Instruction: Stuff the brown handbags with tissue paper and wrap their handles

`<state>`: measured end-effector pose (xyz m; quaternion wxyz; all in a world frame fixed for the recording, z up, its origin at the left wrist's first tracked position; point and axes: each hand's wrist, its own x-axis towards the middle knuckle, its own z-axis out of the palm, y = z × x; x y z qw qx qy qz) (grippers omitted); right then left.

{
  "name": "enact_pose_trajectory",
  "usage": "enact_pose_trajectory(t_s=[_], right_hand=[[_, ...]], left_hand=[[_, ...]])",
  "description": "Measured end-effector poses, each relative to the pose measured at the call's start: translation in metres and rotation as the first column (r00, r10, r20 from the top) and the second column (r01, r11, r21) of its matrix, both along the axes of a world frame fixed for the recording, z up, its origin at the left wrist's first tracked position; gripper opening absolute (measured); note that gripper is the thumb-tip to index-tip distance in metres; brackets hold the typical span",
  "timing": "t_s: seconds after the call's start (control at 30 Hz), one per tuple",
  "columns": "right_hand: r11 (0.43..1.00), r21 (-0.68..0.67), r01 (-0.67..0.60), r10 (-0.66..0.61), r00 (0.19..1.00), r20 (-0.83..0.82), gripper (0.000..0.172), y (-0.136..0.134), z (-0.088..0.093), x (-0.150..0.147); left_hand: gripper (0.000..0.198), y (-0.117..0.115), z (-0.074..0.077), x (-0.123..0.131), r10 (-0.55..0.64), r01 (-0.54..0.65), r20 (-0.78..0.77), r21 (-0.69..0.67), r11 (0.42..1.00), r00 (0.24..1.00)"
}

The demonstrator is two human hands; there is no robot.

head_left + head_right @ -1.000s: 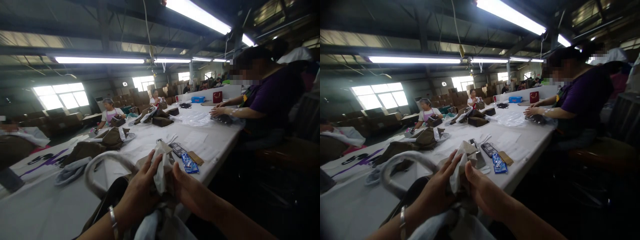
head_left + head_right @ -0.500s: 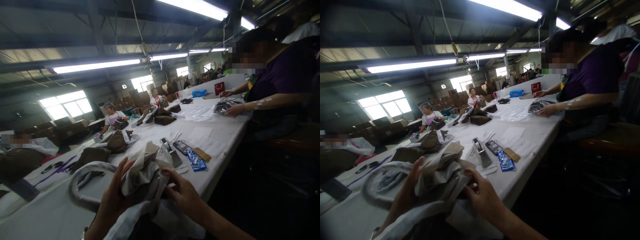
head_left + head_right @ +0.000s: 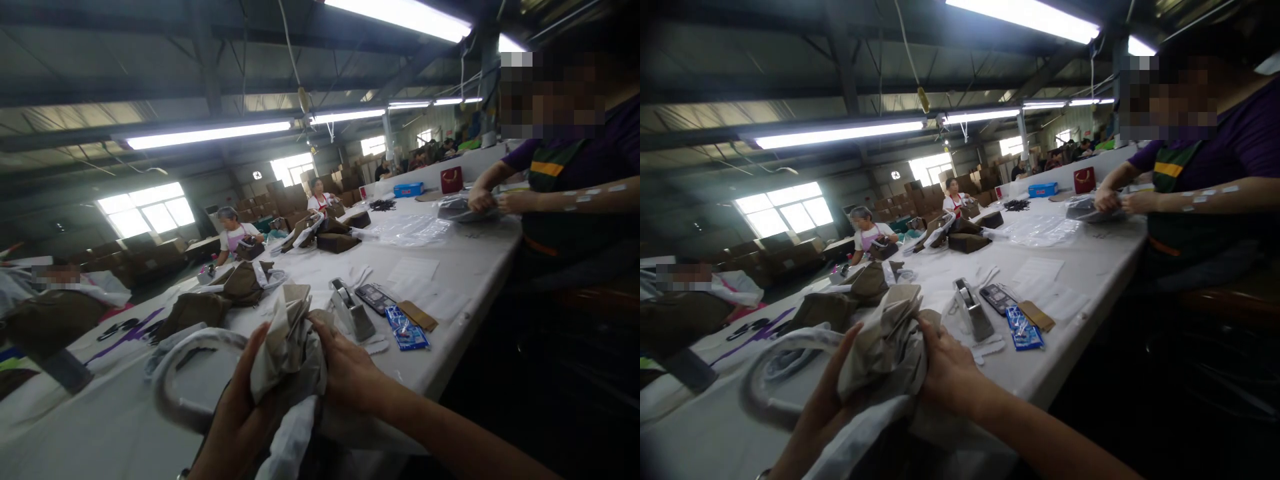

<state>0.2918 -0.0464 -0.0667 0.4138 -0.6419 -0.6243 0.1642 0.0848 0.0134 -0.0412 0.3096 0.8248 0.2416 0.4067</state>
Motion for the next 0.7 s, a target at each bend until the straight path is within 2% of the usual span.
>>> enact_pose_trajectory(t_s=[0.1,0.17,0.23,0.3,0.37,0.47,0.53,0.6,0.67,0.7], right_hand=[[0.988,0.109,-0.112,0.125,0.985,-0.117,0.093,0.004,-0.010,0.002],[0.967,0.215,-0.138,0.182,0.963,-0.201,0.085,0.001,-0.016,0.001],[0.947,0.289,-0.142,0.216,0.946,-0.242,0.081,-0.003,-0.018,-0.002],[0.941,0.300,-0.158,0.239,0.937,-0.256,0.085,-0.009,-0.016,-0.002],[0.947,0.281,-0.153,0.230,0.937,-0.264,0.091,-0.015,-0.013,0.000],[0.968,0.216,-0.130,0.188,0.943,-0.273,0.085,-0.020,-0.010,0.009],[0.970,0.216,-0.114,0.172,0.948,-0.269,0.083,-0.021,-0.010,0.013],[0.971,0.224,-0.079,0.137,0.956,-0.259,0.086,-0.020,-0.012,0.013],[0.976,0.213,-0.043,0.101,0.957,-0.270,0.090,-0.018,-0.013,0.008],[0.979,0.201,-0.036,0.093,0.956,-0.280,0.091,-0.017,-0.014,0.004]], left_hand=[[0.081,-0.003,0.000,0.011,-0.090,0.091,-0.171,-0.003,0.996,0.981],[0.088,-0.002,-0.001,0.019,-0.122,0.112,-0.260,-0.055,0.992,0.958],[0.095,0.001,-0.002,0.024,-0.142,0.144,-0.285,-0.015,0.989,0.948],[0.096,0.006,-0.004,0.023,-0.131,0.172,-0.290,0.120,0.978,0.948],[0.090,0.013,-0.004,0.013,-0.109,0.188,-0.314,0.231,0.955,0.943],[0.073,0.020,0.001,-0.014,-0.104,0.234,-0.405,0.286,0.929,0.908],[0.061,0.021,0.009,-0.030,-0.143,0.309,-0.473,0.295,0.904,0.869],[0.053,0.018,0.021,-0.037,-0.225,0.415,-0.572,0.225,0.882,0.789],[0.055,0.012,0.033,-0.033,-0.326,0.506,-0.674,0.083,0.858,0.663],[0.056,0.008,0.037,-0.027,-0.338,0.511,-0.682,0.061,0.857,0.648]])
